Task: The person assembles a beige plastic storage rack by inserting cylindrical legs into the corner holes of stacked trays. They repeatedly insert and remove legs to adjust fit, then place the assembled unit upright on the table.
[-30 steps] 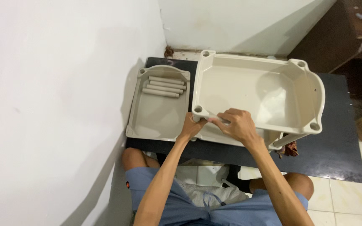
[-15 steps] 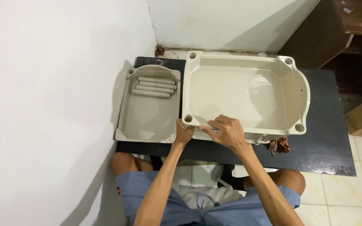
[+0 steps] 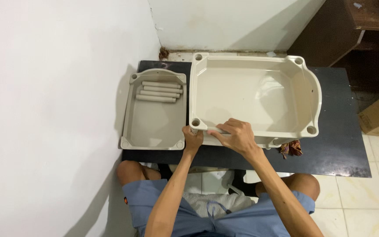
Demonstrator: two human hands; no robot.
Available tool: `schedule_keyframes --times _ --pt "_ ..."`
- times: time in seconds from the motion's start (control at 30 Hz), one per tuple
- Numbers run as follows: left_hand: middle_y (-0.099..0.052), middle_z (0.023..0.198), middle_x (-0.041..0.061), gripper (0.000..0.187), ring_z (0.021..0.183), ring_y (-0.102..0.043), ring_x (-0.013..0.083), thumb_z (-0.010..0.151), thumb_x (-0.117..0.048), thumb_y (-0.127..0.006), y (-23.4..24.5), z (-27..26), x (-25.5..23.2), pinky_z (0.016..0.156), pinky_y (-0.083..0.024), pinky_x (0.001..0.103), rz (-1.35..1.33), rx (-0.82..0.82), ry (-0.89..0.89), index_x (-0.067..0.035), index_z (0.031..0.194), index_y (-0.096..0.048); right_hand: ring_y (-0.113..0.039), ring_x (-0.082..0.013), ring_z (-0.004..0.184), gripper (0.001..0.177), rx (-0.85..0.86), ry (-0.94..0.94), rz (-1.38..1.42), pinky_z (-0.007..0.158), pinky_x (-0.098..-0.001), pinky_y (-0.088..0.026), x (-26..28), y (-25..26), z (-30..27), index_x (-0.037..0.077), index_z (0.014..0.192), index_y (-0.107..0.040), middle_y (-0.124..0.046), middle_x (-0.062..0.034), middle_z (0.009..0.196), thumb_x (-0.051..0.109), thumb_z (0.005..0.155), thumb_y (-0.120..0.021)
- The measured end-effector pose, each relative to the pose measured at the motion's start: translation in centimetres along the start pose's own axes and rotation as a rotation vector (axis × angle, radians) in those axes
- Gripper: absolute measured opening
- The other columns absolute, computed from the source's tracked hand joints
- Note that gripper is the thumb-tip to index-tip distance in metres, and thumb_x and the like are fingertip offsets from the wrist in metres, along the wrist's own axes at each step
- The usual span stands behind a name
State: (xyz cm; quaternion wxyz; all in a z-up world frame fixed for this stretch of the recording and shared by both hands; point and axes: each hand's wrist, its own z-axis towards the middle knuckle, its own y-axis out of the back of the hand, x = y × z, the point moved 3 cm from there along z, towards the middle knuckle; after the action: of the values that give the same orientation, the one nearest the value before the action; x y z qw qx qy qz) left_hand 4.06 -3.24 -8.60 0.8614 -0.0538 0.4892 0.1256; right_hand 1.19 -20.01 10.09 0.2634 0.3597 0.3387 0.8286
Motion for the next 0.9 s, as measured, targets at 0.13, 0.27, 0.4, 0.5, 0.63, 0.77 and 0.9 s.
schedule_keyframes --times 0.13,0.27,0.4,0.5,0.63,0.77,0.9 --pt "-0.058 0.053 0.009 0.018 0.046 -0.054 0.0136 0.083 -0.002 -0.064 0.2 0.5 -0.4 0.046 -0.038 0.033 0.031 0.032 0.041 0.001 0.066 -0.059 -0.068 -0.0214 0.062 0.038 0.034 -0.046 -0.005 0.053 -0.0352 -0.054 0.7 0.2 -0.1 0.003 0.082 -0.080 -0.072 -0.0096 0.066 0.040 0.079 -0.085" --pt "-0.065 0.064 0.010 0.008 0.058 -0.060 0.0160 0.085 -0.004 -0.066 1.6 1.2 -2.4 0.056 -0.047 0.032 0.094 0.148 0.235 0.001 0.079 -0.066 -0.070 -0.0247 0.074 0.033 0.110 -0.026 -0.024 0.064 -0.0376 -0.057 0.8 1.0 0.7 0.004 0.089 -0.081 -0.076 -0.0113 0.078 0.037 0.082 -0.084" --pt "-0.071 0.094 0.013 0.035 0.086 -0.067 0.0203 0.085 -0.023 -0.074 4.1 1.6 -6.1 0.077 -0.053 0.036 0.139 0.205 0.249 -0.001 0.111 -0.062 -0.069 -0.0282 0.100 0.034 0.242 0.014 0.056 0.083 -0.0404 -0.057 0.6 3.4 0.1 0.008 0.108 -0.080 -0.076 -0.0135 0.100 0.028 0.081 -0.082" --pt "-0.069 0.109 0.015 0.048 0.104 -0.066 0.0249 0.088 -0.036 -0.074 5.9 1.9 -8.7 0.093 -0.051 0.042 0.132 0.183 0.101 -0.002 0.120 -0.061 -0.064 -0.0285 0.117 0.029 0.093 0.040 0.028 0.096 -0.0424 -0.053 -0.1 6.9 -2.4 0.009 0.111 -0.077 -0.075 -0.0094 0.114 0.021 0.084 -0.079" --pt "-0.062 0.111 0.013 0.045 0.104 -0.061 0.0246 0.092 -0.040 -0.070 7.2 4.3 -12.5 0.092 -0.050 0.044 0.169 0.060 -0.026 -0.004 0.118 -0.060 -0.061 -0.0279 0.125 0.016 -0.204 -0.004 -0.185 0.104 -0.0431 -0.049 -2.8 12.1 -8.3 0.010 0.105 -0.076 -0.074 -0.0057 0.122 0.008 0.090 -0.074" --pt "-0.058 0.106 0.007 0.028 0.105 -0.056 0.0243 0.099 -0.033 -0.068 4.6 5.2 -16.1 0.094 -0.048 0.043 0.323 -0.072 -0.235 -0.007 0.107 -0.062 -0.055 -0.0329 0.127 0.027 -0.660 -0.404 -0.127 0.099 -0.0421 -0.053 -8.7 14.2 -13.5 0.008 0.128 -0.061 -0.057 -0.0167 0.130 0.013 0.102 -0.068" --pt "-0.061 0.103 0.001 0.023 0.101 -0.058 0.0212 0.095 -0.033 -0.074 -2.7 4.8 -18.6 0.097 -0.045 0.043 0.382 0.253 -0.432 -0.011 0.099 -0.066 -0.057 -0.0344 0.126 0.047 -0.496 -0.738 0.272 0.103 -0.0493 -0.052 -14.4 11.2 -15.8 0.006 0.147 -0.042 -0.054 -0.0205 0.134 0.035 0.111 -0.047"
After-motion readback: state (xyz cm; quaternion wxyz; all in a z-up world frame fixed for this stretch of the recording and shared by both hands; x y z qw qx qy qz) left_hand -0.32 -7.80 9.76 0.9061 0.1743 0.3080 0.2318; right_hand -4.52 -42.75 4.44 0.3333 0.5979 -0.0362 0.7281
